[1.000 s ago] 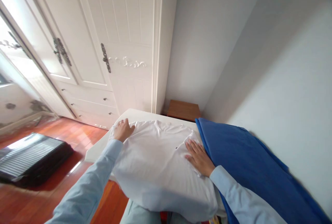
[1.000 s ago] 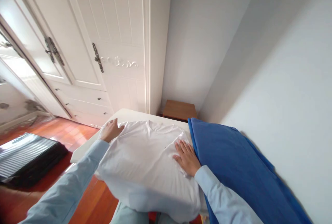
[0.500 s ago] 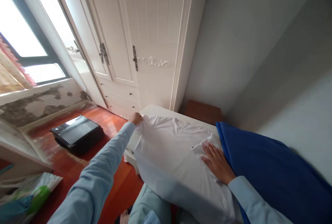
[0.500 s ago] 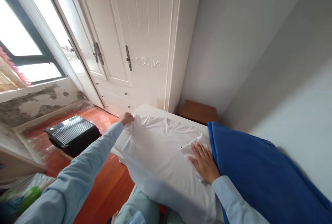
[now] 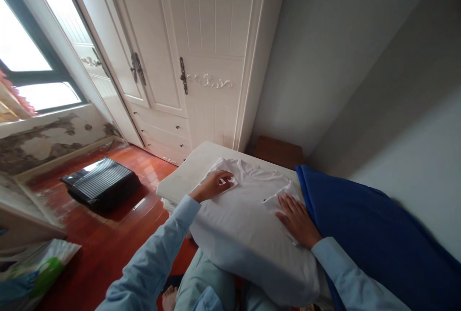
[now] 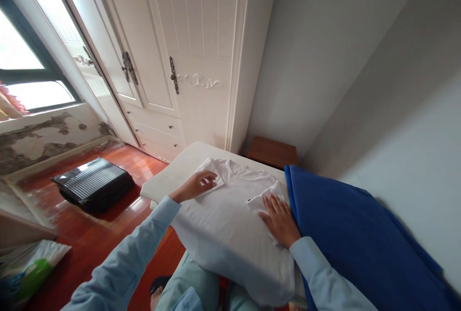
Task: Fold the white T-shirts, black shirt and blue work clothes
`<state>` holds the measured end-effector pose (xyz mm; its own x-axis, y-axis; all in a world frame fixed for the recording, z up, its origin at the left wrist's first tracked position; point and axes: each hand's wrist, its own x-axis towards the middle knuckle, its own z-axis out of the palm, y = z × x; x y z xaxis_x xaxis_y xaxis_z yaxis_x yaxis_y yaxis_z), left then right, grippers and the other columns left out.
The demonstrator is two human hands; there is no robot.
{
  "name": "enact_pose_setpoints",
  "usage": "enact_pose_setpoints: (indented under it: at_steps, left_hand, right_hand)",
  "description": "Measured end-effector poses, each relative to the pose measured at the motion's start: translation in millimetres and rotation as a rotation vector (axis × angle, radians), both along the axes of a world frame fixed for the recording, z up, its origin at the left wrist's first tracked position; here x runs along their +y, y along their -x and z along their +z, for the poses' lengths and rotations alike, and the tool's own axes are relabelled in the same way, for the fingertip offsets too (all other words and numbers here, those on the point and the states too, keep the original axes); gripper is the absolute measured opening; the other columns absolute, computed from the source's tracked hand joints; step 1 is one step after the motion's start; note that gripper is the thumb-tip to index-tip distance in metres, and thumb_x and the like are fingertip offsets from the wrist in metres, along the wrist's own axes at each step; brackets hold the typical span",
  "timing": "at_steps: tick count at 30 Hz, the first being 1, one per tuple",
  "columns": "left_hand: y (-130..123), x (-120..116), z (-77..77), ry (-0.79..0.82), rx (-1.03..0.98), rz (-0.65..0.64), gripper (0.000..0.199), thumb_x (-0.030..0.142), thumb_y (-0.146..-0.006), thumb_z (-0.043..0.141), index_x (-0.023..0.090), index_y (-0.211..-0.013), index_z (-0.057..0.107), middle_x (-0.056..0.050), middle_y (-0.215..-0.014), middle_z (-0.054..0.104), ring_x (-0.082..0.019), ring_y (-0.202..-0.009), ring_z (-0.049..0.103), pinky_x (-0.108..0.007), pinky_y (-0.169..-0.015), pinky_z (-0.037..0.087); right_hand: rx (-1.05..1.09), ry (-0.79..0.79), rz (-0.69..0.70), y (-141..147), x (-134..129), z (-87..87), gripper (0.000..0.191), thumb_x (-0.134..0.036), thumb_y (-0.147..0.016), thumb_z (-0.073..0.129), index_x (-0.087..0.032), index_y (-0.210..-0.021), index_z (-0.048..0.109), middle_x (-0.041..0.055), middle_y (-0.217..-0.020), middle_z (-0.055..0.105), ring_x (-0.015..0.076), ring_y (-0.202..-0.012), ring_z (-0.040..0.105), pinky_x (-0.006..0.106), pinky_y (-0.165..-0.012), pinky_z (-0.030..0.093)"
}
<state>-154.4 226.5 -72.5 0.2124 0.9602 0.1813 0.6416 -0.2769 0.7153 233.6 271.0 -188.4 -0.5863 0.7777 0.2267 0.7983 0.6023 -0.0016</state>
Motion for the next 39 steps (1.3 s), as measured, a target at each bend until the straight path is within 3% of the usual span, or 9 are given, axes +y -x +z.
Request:
enact_pose_setpoints:
  at_steps: [4, 8, 11, 15, 18, 21, 24, 31, 39]
  left_hand:
    - [22.4, 22.3, -28.7, -0.121, 0.413, 0.169, 0.056, 0.045, -0.094, 0.055, 0.014, -0.142, 0.053, -0.019, -0.152, 0.049, -0.031, -0.142, 0.044, -0.045, -0.116, 0.038]
    - [30.4, 41.5, -47.7, -0.052, 0.648, 0.086, 0.068, 0.054, -0.099, 0.041, 0.013, -0.153, 0.039, -0.019, -0.163, 0.030, -0.031, -0.154, 0.017, -0.051, -0.122, 0.023]
    - [27.4, 44.6, -56.4, -0.022, 0.690, 0.004, 0.073, 0.059, -0.100, 0.030, 0.015, -0.157, 0.031, -0.018, -0.164, 0.027, -0.031, -0.154, 0.019, -0.054, -0.122, 0.020]
    - [25.2, 43.1, -55.2, -0.034, 0.697, 0.026, 0.074, 0.060, -0.099, 0.030, 0.014, -0.157, 0.033, -0.018, -0.163, 0.029, -0.032, -0.153, 0.021, -0.054, -0.121, 0.020]
    - [20.1, 49.7, -40.5, -0.061, 0.704, 0.032, 0.068, 0.062, -0.098, 0.034, 0.014, -0.143, 0.054, -0.020, -0.151, 0.050, -0.034, -0.147, 0.035, -0.053, -0.118, 0.028]
    - [6.9, 66.5, -24.5, -0.154, 0.725, 0.010, 0.061, 0.060, -0.099, 0.033, 0.017, -0.118, 0.071, -0.019, -0.130, 0.066, -0.035, -0.143, 0.041, -0.055, -0.118, 0.025]
    - [-7.2, 87.3, -24.8, -0.229, 0.682, -0.023, 0.061, 0.059, -0.099, 0.036, 0.017, -0.135, 0.062, -0.018, -0.148, 0.053, -0.035, -0.150, 0.029, -0.056, -0.122, 0.017]
    - [-2.9, 126.3, -62.5, -0.076, 0.646, -0.025, 0.069, 0.057, -0.100, 0.031, 0.017, -0.157, 0.033, -0.014, -0.164, 0.029, -0.032, -0.153, 0.021, -0.054, -0.123, 0.015]
    - [8.1, 164.5, -58.3, -0.057, 0.694, -0.039, 0.070, 0.057, -0.102, 0.025, 0.015, -0.158, 0.031, -0.013, -0.165, 0.027, -0.032, -0.154, 0.018, -0.054, -0.124, 0.014]
  right_hand:
    - [0.003, 0.039, 0.000, 2.0, -2.8, 5.5, 0.067, -0.058, -0.102, 0.028, -0.017, -0.155, 0.040, 0.0151, -0.160, 0.038, 0.0329, -0.148, 0.035, 0.055, -0.118, 0.033]
    - [0.035, 0.122, -0.003, 1.8, -0.8, 14.6, 0.064, -0.054, -0.101, 0.037, -0.018, -0.153, 0.042, 0.0156, -0.159, 0.038, 0.0339, -0.148, 0.034, 0.058, -0.118, 0.033]
    - [0.085, 0.253, 0.010, 0.4, 8.0, 29.2, 0.061, -0.053, -0.095, 0.050, -0.021, -0.148, 0.051, 0.0151, -0.156, 0.043, 0.0337, -0.145, 0.040, 0.055, -0.117, 0.037]
    - [0.177, 0.311, -0.046, 4.1, 26.3, 51.8, 0.056, -0.049, -0.095, 0.051, -0.017, -0.140, 0.058, 0.0170, -0.149, 0.052, 0.0323, -0.140, 0.047, 0.053, -0.118, 0.037]
    - [0.200, 0.223, -0.086, 14.0, 41.6, 60.2, 0.057, -0.045, -0.096, 0.049, -0.012, -0.143, 0.055, 0.0183, -0.154, 0.046, 0.0325, -0.146, 0.039, 0.052, -0.122, 0.031]
    - [0.171, 0.228, -0.101, 24.3, 56.9, 59.2, 0.057, -0.040, -0.095, 0.051, -0.014, -0.146, 0.052, 0.0163, -0.159, 0.039, 0.0328, -0.149, 0.032, 0.053, -0.123, 0.029]
    - [0.111, 0.277, -0.103, 27.8, 70.0, 52.2, 0.059, -0.039, -0.096, 0.051, -0.014, -0.149, 0.048, 0.0170, -0.160, 0.037, 0.0335, -0.150, 0.030, 0.055, -0.122, 0.029]
    - [0.021, 0.260, -0.084, 19.7, 89.8, 37.3, 0.062, -0.044, -0.101, 0.042, -0.007, -0.151, 0.041, 0.0210, -0.161, 0.033, 0.0317, -0.151, 0.027, 0.051, -0.124, 0.027]
    - [-0.028, 0.177, -0.134, 24.9, 128.5, 29.9, 0.060, -0.043, -0.103, 0.036, -0.010, -0.153, 0.039, 0.0178, -0.162, 0.032, 0.0289, -0.152, 0.028, 0.050, -0.124, 0.027]
